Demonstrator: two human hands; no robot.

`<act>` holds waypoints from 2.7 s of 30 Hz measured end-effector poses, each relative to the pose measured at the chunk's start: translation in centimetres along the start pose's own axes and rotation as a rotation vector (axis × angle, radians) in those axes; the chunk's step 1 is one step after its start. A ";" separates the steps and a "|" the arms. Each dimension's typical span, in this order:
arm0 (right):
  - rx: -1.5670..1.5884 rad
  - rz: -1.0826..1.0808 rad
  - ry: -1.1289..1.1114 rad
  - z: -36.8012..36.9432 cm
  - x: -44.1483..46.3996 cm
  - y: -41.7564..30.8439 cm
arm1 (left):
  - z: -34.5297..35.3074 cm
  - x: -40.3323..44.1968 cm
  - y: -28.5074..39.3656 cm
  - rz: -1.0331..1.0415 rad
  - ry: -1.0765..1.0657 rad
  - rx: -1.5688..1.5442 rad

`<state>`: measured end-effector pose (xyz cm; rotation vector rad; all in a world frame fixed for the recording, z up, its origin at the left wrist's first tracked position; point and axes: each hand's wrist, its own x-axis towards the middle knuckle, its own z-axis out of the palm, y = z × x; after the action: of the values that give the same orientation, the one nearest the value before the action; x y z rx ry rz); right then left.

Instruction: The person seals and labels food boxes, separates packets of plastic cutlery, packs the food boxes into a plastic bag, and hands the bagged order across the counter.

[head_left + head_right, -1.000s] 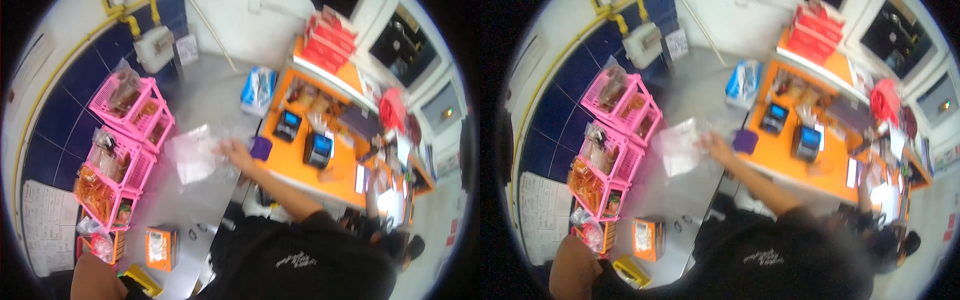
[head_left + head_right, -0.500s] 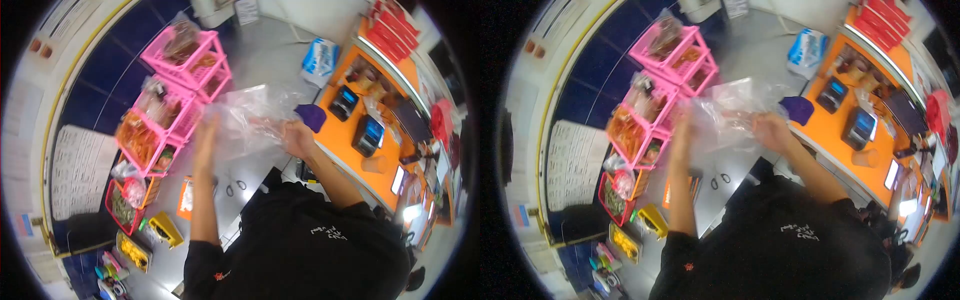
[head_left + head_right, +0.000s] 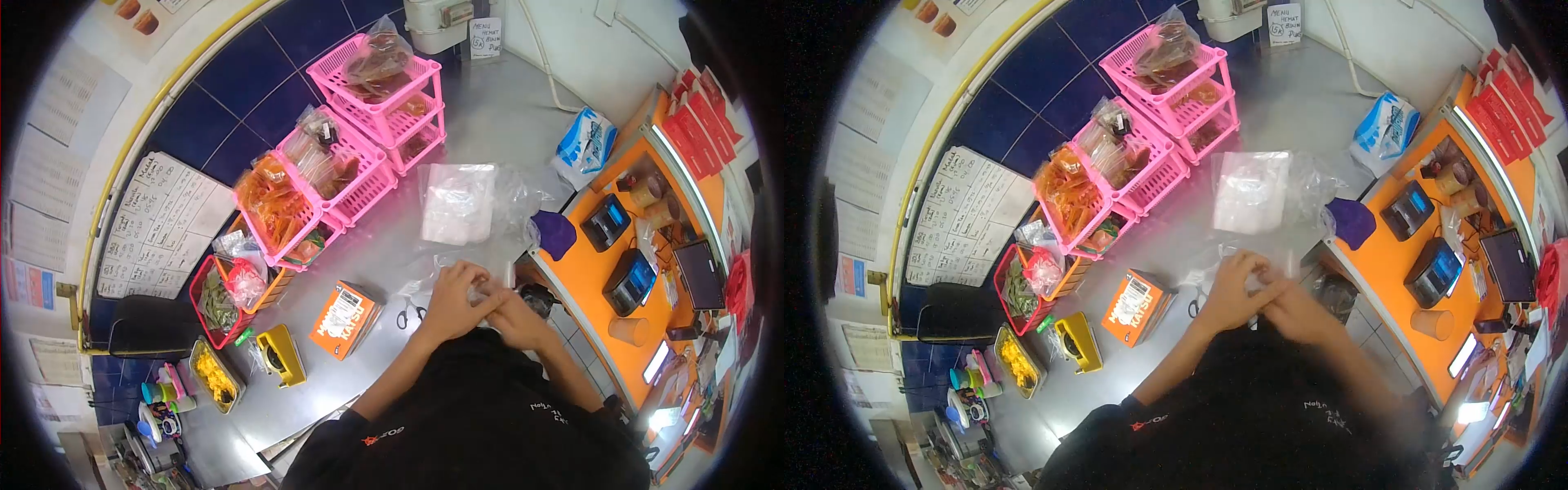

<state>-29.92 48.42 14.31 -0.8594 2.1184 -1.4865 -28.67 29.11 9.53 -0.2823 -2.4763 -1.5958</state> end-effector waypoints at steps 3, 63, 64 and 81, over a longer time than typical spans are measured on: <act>-0.261 -0.033 0.069 -0.1 -1.3 1.8 | -0.7 0.5 0.6 -0.226 0.009 -0.066; -0.382 0.197 0.390 2.4 -8.5 16.9 | 7.6 -0.7 8.0 0.191 -0.470 -0.027; -0.281 0.217 0.392 2.2 -8.7 17.2 | 7.5 -0.6 8.7 0.196 -0.470 -0.027; 1.734 -0.135 1.134 -4.9 -11.4 10.8 | 6.8 -0.4 3.5 0.098 -0.180 0.154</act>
<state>-27.47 62.22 5.64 0.6535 0.2677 -3.1870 -27.76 36.69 9.80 -0.5370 -2.6540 -1.3887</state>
